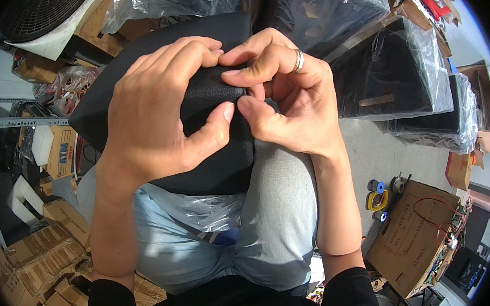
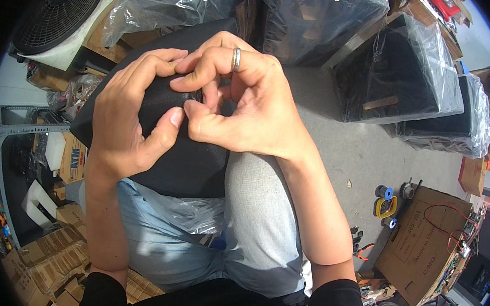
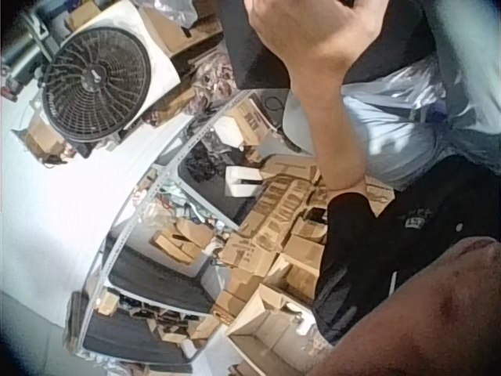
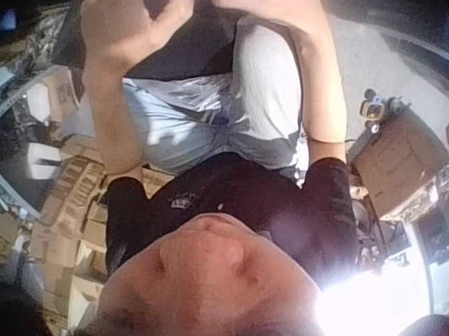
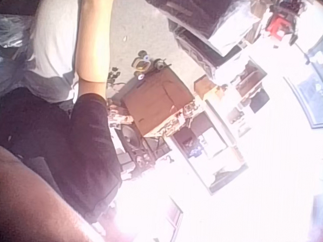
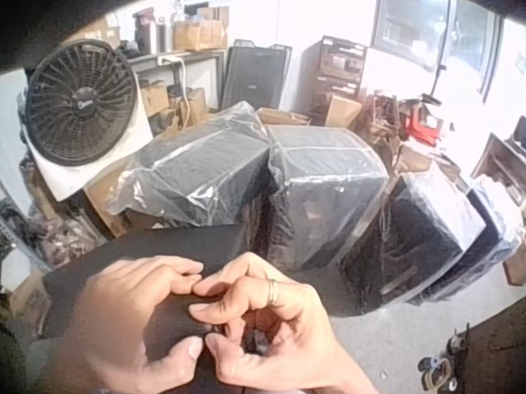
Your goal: The person uses a utility knife to cut a seam on a black speaker box, then peels back the fabric to access the interior. They continue to pull and adjust the fabric along the edge, exposing the internal structure.
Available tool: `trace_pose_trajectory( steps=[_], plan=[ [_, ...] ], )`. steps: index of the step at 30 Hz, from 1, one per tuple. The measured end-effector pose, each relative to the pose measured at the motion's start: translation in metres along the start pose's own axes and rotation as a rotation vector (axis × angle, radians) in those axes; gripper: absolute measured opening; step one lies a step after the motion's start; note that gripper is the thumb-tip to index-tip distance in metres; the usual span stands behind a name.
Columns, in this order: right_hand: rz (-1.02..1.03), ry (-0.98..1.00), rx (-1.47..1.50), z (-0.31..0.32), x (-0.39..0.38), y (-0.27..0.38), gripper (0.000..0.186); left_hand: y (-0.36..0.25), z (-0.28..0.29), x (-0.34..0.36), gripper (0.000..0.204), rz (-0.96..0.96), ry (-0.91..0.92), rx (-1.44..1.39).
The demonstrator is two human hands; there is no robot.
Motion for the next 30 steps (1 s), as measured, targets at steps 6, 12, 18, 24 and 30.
trace_pose_trajectory(
  steps=[6,12,18,24,30],
  plan=[
    [0.034,-0.030,0.008,0.000,0.000,-0.005,0.018,0.000,-0.001,0.000,0.047,-0.004,0.002,-0.001],
    [-0.002,-0.015,0.035,-0.001,0.001,0.000,0.019,0.000,0.000,0.000,0.046,-0.004,0.006,-0.003],
    [0.038,-0.028,0.025,0.000,0.001,-0.005,0.021,0.000,-0.001,0.001,0.046,-0.004,0.014,-0.004],
    [-0.005,0.003,0.047,-0.001,0.001,-0.003,0.020,0.000,0.000,0.000,0.047,0.004,0.011,-0.005],
    [-0.024,-0.007,0.099,0.000,0.000,-0.006,0.019,0.000,-0.001,0.001,0.047,0.009,0.033,-0.002]
  ],
)
Point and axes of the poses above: each hand's wrist, its own x-axis towards the middle knuckle, its own z-axis out of the back of the hand, y = z × x, the point moved 7 cm from there along x, towards the middle knuckle, and after that the axes turned 10 degrees about -x, right-handed, at the moved point
